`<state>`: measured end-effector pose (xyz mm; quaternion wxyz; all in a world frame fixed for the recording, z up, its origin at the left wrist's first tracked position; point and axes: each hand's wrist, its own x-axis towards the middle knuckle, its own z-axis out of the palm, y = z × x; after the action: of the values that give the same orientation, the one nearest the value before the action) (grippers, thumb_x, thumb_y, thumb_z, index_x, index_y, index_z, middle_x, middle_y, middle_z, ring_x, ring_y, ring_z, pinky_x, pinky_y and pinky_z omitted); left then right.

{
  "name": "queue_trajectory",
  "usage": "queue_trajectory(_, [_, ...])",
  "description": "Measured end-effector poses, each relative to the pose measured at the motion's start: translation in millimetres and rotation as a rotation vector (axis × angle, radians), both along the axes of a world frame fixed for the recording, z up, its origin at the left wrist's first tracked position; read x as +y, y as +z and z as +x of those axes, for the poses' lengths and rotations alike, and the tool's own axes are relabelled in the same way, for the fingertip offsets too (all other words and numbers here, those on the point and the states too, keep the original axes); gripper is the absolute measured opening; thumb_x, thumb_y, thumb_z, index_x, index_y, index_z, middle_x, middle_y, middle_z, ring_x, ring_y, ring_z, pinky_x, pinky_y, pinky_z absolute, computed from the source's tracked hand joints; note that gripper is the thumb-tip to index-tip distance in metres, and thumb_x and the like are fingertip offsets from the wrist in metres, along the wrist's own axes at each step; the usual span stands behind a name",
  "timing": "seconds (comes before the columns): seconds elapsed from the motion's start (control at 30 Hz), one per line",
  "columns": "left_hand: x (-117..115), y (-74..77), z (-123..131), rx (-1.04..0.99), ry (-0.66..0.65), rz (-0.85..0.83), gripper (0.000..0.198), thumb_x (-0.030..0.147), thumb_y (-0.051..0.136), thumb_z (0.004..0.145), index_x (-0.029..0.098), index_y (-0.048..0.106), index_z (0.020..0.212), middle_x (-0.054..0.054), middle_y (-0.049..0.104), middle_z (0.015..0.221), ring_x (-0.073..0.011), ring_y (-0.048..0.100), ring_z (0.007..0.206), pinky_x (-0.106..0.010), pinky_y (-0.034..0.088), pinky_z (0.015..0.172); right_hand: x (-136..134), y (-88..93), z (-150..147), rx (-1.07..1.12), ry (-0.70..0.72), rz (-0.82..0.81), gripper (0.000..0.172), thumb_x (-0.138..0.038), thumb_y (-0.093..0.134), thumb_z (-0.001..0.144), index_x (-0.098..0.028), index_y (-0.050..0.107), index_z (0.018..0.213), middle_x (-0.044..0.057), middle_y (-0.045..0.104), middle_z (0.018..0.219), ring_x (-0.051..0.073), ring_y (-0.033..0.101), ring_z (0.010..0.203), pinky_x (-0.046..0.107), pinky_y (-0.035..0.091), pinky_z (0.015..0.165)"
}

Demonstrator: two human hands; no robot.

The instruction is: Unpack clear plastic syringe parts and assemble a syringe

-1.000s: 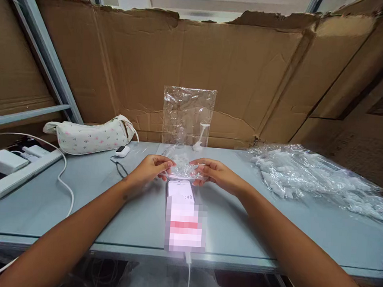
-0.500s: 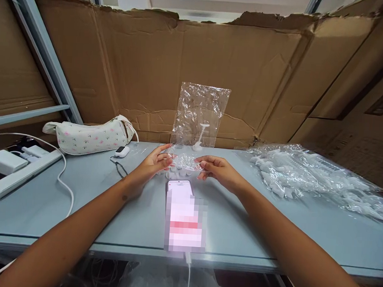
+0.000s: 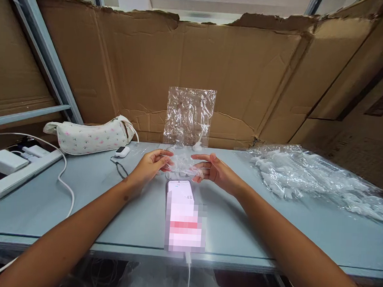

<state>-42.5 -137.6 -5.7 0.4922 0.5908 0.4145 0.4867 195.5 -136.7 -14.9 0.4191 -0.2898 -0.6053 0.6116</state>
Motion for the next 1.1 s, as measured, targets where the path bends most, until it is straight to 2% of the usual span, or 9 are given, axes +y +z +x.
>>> queue_trajectory(0.07, [-0.4, 0.4, 1.2, 0.003, 0.018, 0.003, 0.026, 0.033, 0.066, 0.078, 0.014, 0.062, 0.096, -0.002, 0.068, 0.075, -0.0112, 0.062, 0.064, -0.026, 0.048, 0.068, -1.7, 0.9, -1.8, -0.045, -0.011, 0.025, 0.057, -0.060, 0.066, 0.074, -0.021, 0.059, 0.115, 0.004, 0.068, 0.091, 0.016, 0.067, 0.067, 0.033, 0.051, 0.071])
queue_trajectory(0.17, [-1.0, 0.2, 1.6, 0.013, 0.022, 0.015, 0.028, 0.036, 0.066, 0.078, 0.014, 0.062, 0.095, -0.002, 0.066, 0.074, -0.0120, 0.062, 0.064, -0.026, 0.049, 0.065, -2.5, 0.7, -4.9, -0.134, -0.067, 0.063, 0.051, -0.048, 0.074, 0.072, -0.020, 0.059, 0.112, 0.000, 0.067, 0.078, 0.013, 0.063, 0.060, 0.030, 0.048, 0.064])
queue_trajectory(0.3, [-1.5, -2.9, 1.0, 0.026, -0.024, 0.073, 0.047, 0.048, 0.067, 0.076, 0.015, 0.057, 0.108, -0.001, 0.065, 0.075, -0.0131, 0.063, 0.063, -0.025, 0.047, 0.063, 0.7, -1.9, -5.7, -0.169, -0.147, 0.116, 0.044, -0.047, 0.072, 0.072, -0.017, 0.061, 0.103, -0.003, 0.061, 0.061, 0.014, 0.062, 0.056, 0.029, 0.046, 0.060])
queue_trajectory(0.37, [-2.7, -4.5, 1.4, 0.046, -0.073, 0.096, 0.058, 0.047, 0.072, 0.072, 0.015, 0.053, 0.116, 0.001, 0.063, 0.071, -0.0125, 0.062, 0.061, -0.025, 0.046, 0.062, 2.3, -3.3, -5.2, -0.174, -0.169, 0.140, 0.041, -0.046, 0.071, 0.073, -0.017, 0.062, 0.101, -0.004, 0.061, 0.058, 0.014, 0.062, 0.055, 0.029, 0.045, 0.059])
queue_trajectory(0.5, [-5.8, -4.6, 4.0, 0.031, -0.058, 0.089, 0.055, 0.039, 0.073, 0.072, 0.017, 0.051, 0.117, 0.004, 0.060, 0.066, -0.0118, 0.062, 0.062, -0.025, 0.048, 0.064, 2.9, -4.0, -5.4, -0.180, -0.186, 0.163, 0.039, -0.046, 0.071, 0.073, -0.017, 0.063, 0.098, -0.003, 0.061, 0.057, 0.013, 0.060, 0.053, 0.028, 0.044, 0.057])
queue_trajectory(0.8, [-4.1, -2.2, 5.6, -0.042, -0.032, 0.100, 0.047, 0.033, 0.073, 0.070, 0.017, 0.054, 0.110, 0.005, 0.059, 0.066, -0.0124, 0.063, 0.068, -0.025, 0.050, 0.064, 2.5, 5.1, -5.7, -0.144, -0.218, 0.157, 0.041, -0.051, 0.075, 0.066, -0.017, 0.064, 0.085, -0.002, 0.061, 0.058, 0.012, 0.058, 0.051, 0.028, 0.044, 0.055])
queue_trajectory(1.0, [-2.3, -2.1, -0.1, -0.024, 0.007, 0.166, 0.043, 0.033, 0.071, 0.072, 0.018, 0.055, 0.108, 0.005, 0.060, 0.067, -0.0106, 0.060, 0.064, -0.027, 0.051, 0.069, -7.2, 7.5, -6.9, -0.085, -0.066, 0.093, 0.046, -0.051, 0.075, 0.069, -0.018, 0.061, 0.099, 0.001, 0.067, 0.071, 0.013, 0.062, 0.058, 0.031, 0.048, 0.062])
queue_trajectory(1.1, [-3.1, -3.6, 2.0, -0.033, -0.029, 0.160, 0.046, 0.036, 0.072, 0.071, 0.018, 0.054, 0.109, 0.004, 0.061, 0.070, -0.0119, 0.062, 0.068, -0.029, 0.052, 0.072, -10.1, 5.5, -11.4, -0.110, -0.083, 0.072, 0.047, -0.051, 0.077, 0.066, -0.018, 0.061, 0.095, 0.002, 0.068, 0.073, 0.013, 0.061, 0.056, 0.030, 0.048, 0.060])
